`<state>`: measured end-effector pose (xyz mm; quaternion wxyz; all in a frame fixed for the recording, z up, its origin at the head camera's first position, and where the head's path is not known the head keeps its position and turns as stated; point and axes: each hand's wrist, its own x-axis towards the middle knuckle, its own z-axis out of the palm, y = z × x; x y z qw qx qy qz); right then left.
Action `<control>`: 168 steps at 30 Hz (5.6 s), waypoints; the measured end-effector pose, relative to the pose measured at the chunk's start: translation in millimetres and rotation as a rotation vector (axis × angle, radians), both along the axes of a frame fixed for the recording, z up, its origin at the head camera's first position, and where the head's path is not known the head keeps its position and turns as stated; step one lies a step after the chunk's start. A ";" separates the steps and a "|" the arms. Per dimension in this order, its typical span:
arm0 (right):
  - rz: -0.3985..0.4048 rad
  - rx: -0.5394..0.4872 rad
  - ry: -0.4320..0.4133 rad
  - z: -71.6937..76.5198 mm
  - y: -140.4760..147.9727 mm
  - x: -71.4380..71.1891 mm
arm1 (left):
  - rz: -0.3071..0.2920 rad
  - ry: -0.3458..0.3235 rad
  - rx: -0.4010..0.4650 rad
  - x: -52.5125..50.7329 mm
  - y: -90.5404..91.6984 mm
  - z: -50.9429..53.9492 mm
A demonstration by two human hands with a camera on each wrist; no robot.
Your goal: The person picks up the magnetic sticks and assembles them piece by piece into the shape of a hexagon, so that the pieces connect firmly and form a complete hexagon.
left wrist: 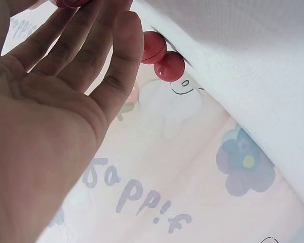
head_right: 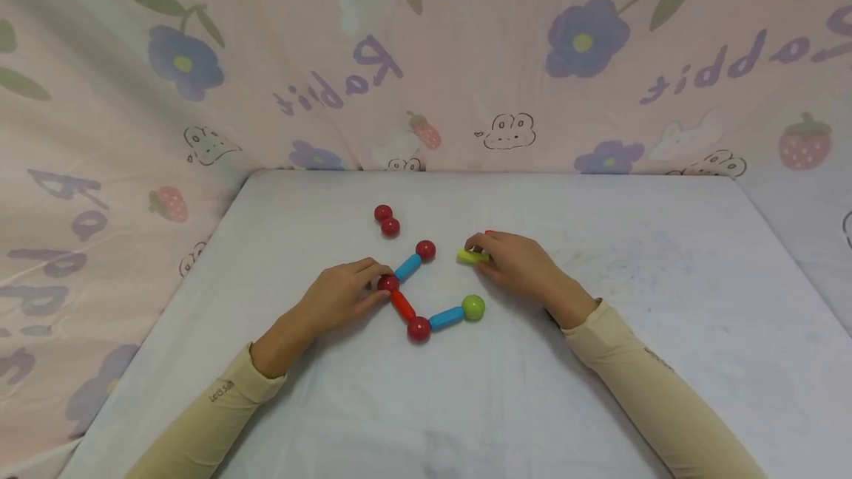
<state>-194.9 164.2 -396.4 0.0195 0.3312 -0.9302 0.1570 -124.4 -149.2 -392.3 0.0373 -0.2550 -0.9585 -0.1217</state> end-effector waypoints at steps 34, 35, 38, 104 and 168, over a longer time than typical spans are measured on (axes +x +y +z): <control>0.023 -0.031 -0.064 5.2 -26.5 2.2 | -0.015 0.030 -0.014 0.4 0.0 1.4; 0.026 -0.027 -0.064 5.3 -28.1 2.1 | -0.013 0.030 -0.014 0.6 -0.1 1.4; 0.026 -0.013 -0.057 5.3 -32.0 2.6 | -0.016 0.027 -0.012 1.2 0.0 1.4; -0.106 -0.022 0.024 8.5 25.1 3.2 | -0.249 0.126 -0.023 -17.3 -3.9 8.5; -0.156 0.002 -0.086 5.2 30.8 4.8 | -0.027 -0.064 0.040 -42.4 19.7 -2.7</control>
